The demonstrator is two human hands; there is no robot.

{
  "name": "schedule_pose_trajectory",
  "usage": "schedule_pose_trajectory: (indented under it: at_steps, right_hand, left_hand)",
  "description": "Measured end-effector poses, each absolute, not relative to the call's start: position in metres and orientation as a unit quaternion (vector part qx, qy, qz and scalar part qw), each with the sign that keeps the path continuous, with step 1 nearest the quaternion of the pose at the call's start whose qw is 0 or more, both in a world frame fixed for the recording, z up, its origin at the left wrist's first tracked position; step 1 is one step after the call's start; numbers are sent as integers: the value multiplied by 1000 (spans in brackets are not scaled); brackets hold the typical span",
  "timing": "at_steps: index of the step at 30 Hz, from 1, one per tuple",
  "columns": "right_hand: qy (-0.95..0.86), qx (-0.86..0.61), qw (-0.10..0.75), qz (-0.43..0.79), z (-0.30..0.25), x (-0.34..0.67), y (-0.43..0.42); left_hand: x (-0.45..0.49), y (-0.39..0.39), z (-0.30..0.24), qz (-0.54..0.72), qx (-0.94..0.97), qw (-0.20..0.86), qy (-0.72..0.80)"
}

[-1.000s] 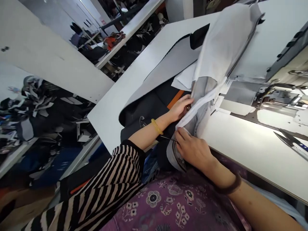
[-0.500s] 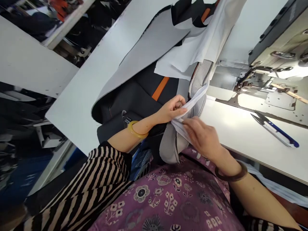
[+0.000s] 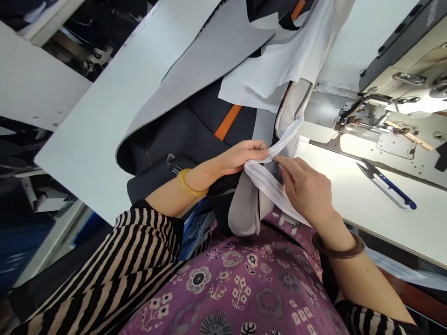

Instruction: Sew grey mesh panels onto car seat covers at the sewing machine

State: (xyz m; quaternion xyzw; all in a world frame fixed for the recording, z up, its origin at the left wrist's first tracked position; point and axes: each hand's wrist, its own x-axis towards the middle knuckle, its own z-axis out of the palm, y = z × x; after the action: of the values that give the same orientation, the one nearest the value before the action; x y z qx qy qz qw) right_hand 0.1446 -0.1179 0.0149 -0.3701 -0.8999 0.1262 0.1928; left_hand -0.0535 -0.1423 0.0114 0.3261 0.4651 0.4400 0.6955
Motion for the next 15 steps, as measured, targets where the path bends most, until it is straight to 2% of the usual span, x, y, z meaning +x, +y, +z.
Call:
schedule_pose_trajectory:
  at_steps: [9,15]
  right_hand:
    - [-914,-363,154,99,20,145,-116]
    - [-922,-353,140,72,23,147,-115]
  left_hand:
    - [-54,-142,8,451,312,711,440]
    - [-60,-144,9,434,405,695,406]
